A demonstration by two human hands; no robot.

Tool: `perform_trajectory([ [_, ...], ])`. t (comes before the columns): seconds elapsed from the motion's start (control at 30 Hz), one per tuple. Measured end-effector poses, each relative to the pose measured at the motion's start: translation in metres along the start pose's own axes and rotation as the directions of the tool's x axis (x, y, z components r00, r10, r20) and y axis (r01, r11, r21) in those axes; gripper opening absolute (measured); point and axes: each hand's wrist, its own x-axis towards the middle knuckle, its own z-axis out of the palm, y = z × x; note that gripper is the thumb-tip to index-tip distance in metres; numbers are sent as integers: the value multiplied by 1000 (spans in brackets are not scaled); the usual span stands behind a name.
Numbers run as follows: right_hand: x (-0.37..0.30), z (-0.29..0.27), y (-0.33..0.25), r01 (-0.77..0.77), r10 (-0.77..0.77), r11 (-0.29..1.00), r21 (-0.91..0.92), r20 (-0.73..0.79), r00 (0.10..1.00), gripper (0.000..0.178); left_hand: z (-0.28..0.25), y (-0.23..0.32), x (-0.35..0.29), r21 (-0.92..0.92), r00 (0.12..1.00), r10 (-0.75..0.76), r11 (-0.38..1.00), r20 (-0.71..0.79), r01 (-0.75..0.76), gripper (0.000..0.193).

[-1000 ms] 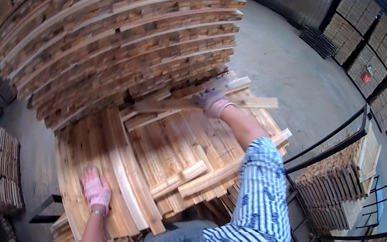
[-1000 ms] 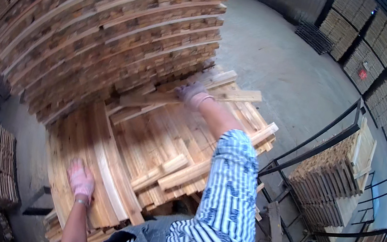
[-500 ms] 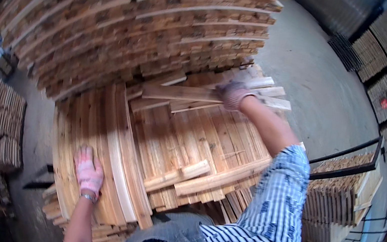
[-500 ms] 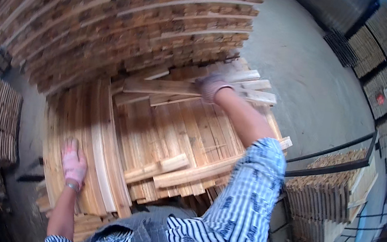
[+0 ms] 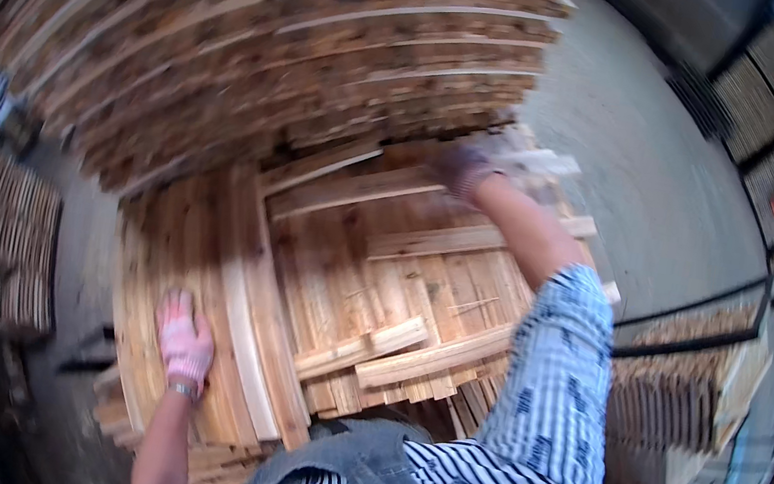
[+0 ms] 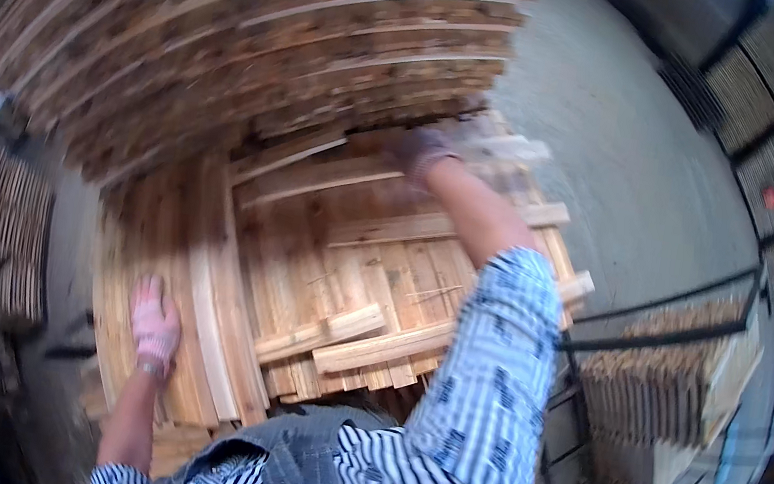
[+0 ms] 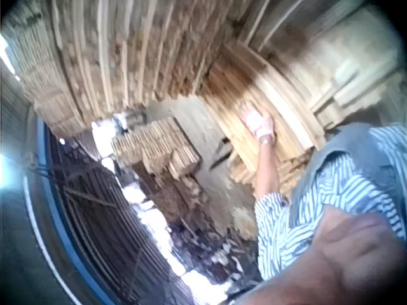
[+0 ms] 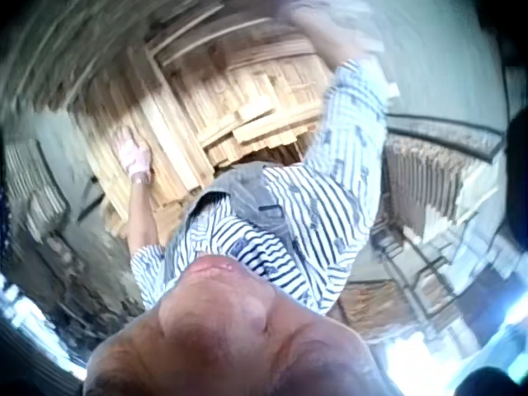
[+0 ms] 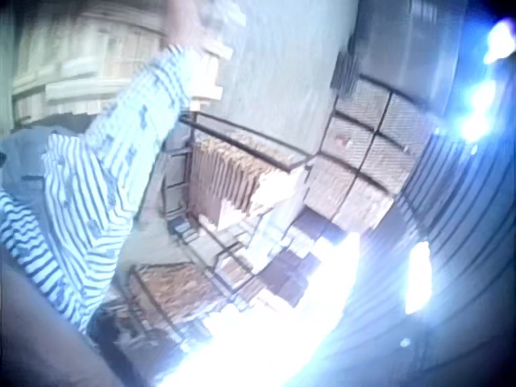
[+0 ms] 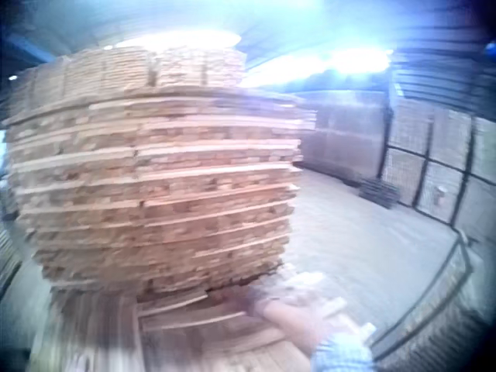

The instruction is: The person lifts stacks of wooden planks from a pile and places them onto a metal rack. They repeatedly grab bundles of wood, lift them overhead, and arrange them on the rack, occasionally adjusting the position of the planks to ensure they are aligned.

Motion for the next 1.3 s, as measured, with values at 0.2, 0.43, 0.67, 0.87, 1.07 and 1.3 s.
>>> perform_trajectory([
  [0.2,41,13,-17,-13,11,985,-173,-13,1000,37,-8,-2,-7,53,997,-18,998,76,14,52],
  [0.43,33,1,-5,-140,145,983,-115,44,988,41,-2,-2,-4,61,996,-39,998,78,34,54],
  [0.67,31,9,-2,-139,130,982,-125,-77,988,45,4,-7,1,46,999,12,999,47,-14,53],
  [0.87,-68,17,17,-127,90,978,166,209,974,83,3,0,-4,54,1000,9,998,-11,-8,47],
  [1.07,-133,55,40,-89,94,992,-85,64,993,64,-10,4,-2,19,1000,-3,1000,-13,3,53],
  [1.3,-139,-38,-13,40,-14,907,419,-63,998,57,-11,4,-4,45,990,-103,994,92,99,53],
])
